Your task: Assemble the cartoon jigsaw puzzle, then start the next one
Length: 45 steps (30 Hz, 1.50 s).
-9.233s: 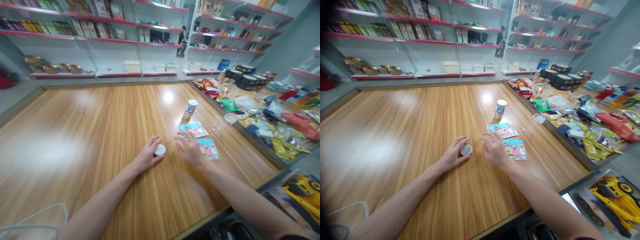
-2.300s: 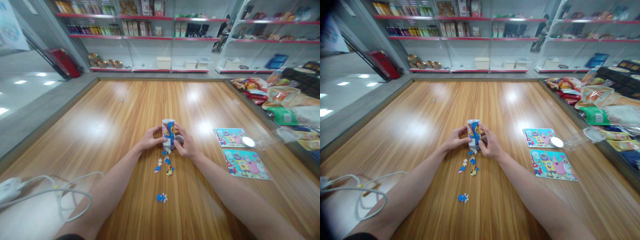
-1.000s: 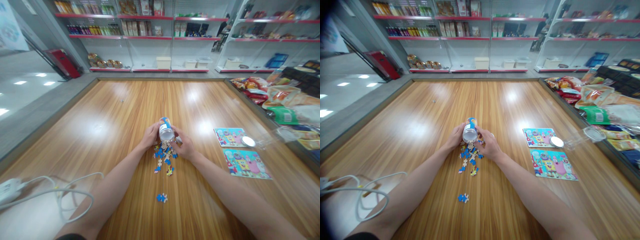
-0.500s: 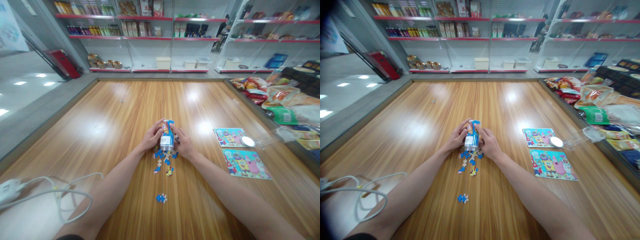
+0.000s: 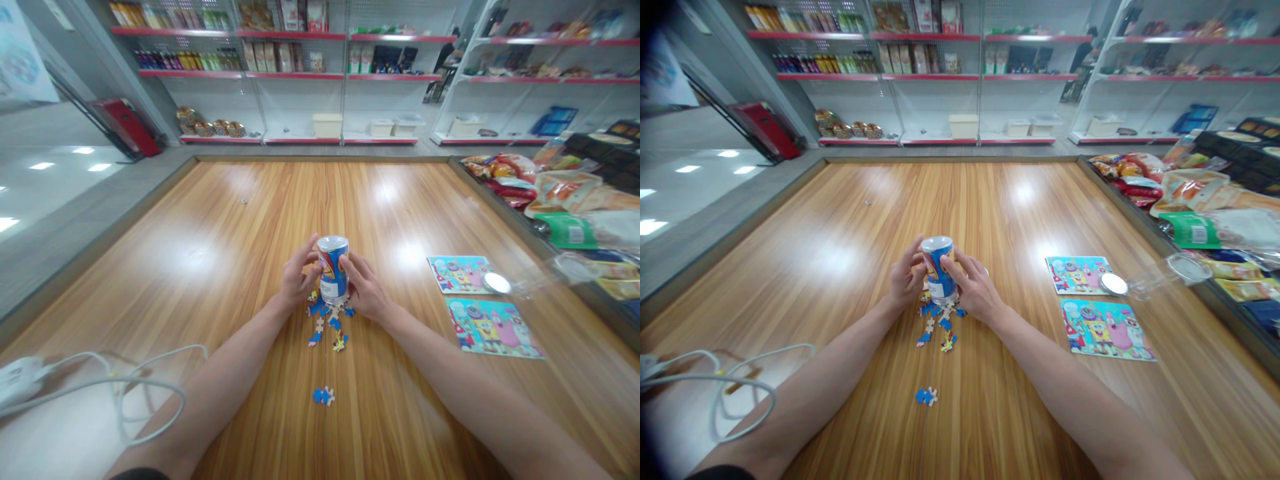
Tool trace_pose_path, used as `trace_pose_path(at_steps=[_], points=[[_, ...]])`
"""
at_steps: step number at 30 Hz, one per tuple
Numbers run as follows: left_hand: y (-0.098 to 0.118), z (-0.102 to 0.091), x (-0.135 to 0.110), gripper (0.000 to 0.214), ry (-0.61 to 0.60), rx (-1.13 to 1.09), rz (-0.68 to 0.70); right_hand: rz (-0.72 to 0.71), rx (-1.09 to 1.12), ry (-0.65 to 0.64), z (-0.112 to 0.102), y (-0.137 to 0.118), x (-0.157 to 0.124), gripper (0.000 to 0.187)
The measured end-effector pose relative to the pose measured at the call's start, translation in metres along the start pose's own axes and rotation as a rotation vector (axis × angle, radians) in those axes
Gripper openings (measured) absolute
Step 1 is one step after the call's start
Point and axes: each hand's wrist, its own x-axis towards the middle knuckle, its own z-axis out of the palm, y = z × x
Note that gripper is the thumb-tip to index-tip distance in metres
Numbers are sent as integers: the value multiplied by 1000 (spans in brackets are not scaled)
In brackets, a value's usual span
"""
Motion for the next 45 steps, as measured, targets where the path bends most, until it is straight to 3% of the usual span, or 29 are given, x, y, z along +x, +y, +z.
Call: trace_pose_path(at_steps=[5,11,17,27,31,39,45], points=[[-3,0,2,65,-30,37,-5,38,-19,6,-1,0,0,76],[-3,0,9,41,-97,118,-63,201,-81,18,0,1,0,65],[-14,7,12,36,-187,234,-96,388,-191,2,6,8,-1,38],[-25,6,13,30,-279,337,-85,430,-230,44,9,29,5,35],[-16,7,9,33,-351,329,-80,431,-233,60,10,20,2,44],[20,-1,-29,65,-595,343,-61,257,-170,-254,-2,-33,-36,63],[16,10,-22,69,-592,399,-100,315,-236,-297,-1,-23,-26,65]])
